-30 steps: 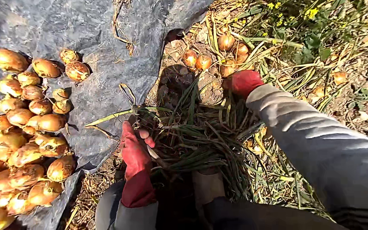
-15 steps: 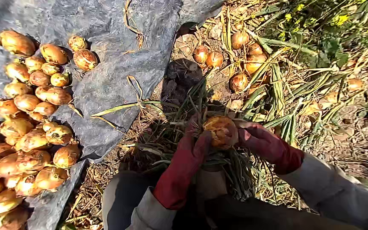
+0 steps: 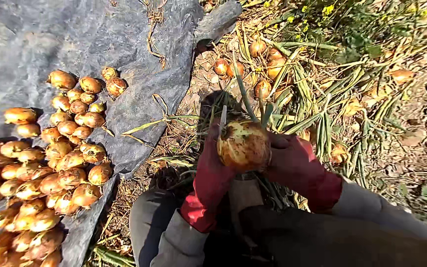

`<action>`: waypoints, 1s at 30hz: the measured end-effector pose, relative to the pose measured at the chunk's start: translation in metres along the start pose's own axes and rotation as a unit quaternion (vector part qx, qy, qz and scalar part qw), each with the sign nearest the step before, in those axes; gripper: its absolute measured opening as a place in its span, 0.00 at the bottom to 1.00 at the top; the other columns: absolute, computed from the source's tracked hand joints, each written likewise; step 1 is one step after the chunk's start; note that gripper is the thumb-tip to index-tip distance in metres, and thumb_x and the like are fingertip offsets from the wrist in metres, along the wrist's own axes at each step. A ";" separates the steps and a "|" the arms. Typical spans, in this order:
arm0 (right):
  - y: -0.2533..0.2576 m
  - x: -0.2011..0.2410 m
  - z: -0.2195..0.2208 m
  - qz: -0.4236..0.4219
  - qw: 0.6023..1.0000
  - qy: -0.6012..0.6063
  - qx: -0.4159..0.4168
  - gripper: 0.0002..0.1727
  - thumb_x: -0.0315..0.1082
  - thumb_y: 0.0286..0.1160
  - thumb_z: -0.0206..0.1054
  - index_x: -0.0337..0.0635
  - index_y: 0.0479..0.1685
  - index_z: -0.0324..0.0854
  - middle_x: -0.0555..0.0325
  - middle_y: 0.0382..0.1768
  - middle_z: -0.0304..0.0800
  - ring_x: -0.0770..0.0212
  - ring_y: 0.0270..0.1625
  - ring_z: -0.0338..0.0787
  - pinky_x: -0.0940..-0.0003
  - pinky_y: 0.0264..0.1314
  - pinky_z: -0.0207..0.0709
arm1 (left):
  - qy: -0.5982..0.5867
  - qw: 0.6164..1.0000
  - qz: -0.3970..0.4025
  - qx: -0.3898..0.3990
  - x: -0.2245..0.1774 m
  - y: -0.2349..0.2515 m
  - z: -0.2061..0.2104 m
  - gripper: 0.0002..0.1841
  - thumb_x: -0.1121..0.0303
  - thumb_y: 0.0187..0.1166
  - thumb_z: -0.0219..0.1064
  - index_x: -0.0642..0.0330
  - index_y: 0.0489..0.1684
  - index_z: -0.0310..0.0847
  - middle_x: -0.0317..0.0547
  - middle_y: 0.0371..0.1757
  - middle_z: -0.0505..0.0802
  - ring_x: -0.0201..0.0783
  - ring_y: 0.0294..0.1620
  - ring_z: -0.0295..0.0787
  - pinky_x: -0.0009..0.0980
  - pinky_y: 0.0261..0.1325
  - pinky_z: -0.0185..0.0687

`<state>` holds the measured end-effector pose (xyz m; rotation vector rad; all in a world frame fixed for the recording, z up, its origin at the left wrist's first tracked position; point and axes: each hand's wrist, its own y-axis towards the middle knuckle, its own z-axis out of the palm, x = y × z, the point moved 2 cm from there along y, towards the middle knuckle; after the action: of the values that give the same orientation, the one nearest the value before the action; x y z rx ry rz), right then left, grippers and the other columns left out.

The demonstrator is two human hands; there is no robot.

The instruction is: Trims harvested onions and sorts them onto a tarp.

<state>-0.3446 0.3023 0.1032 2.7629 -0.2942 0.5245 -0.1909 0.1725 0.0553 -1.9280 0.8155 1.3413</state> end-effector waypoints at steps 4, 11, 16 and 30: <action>-0.004 0.027 0.029 0.225 0.916 -0.011 0.333 0.13 0.45 0.73 0.71 0.51 0.51 0.88 0.53 0.40 0.93 0.44 0.41 0.93 0.40 0.36 0.82 | 0.000 1.000 -0.013 0.018 -0.009 -0.013 0.010 0.23 0.71 0.69 0.76 0.64 0.65 0.82 0.46 0.52 0.92 0.33 0.51 0.89 0.34 0.57 0.86; -0.007 -0.040 0.033 0.325 0.898 -0.126 0.267 0.10 0.42 0.77 0.69 0.47 0.34 0.89 0.46 0.33 0.90 0.40 0.42 0.91 0.35 0.42 0.82 | -0.202 0.978 0.043 0.003 0.027 0.006 -0.017 0.18 0.65 0.81 0.69 0.58 0.67 0.81 0.43 0.45 0.94 0.35 0.36 0.89 0.34 0.40 0.90; 0.004 -0.119 0.080 0.225 0.949 -0.034 0.217 0.22 0.52 0.86 0.59 0.45 0.57 0.88 0.45 0.52 0.93 0.41 0.61 0.91 0.32 0.68 0.77 | -0.420 0.888 0.001 -0.188 0.035 0.045 -0.077 0.32 0.39 0.91 0.25 0.39 0.63 0.75 0.27 0.20 0.81 0.25 0.15 0.76 0.22 0.21 0.78; -0.086 -0.063 0.085 0.269 0.886 0.016 0.378 0.38 0.65 0.57 0.78 0.52 0.66 0.81 0.53 0.41 0.93 0.46 0.45 0.94 0.37 0.47 0.86 | -0.352 0.888 -0.118 -0.271 0.054 0.049 -0.074 0.29 0.39 0.92 0.31 0.41 0.70 0.74 0.30 0.21 0.80 0.28 0.15 0.75 0.25 0.19 0.75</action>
<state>-0.3524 0.3621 -0.0188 3.3952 -1.0717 0.9928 -0.1726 0.0779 0.0161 -1.6176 -0.1689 2.0570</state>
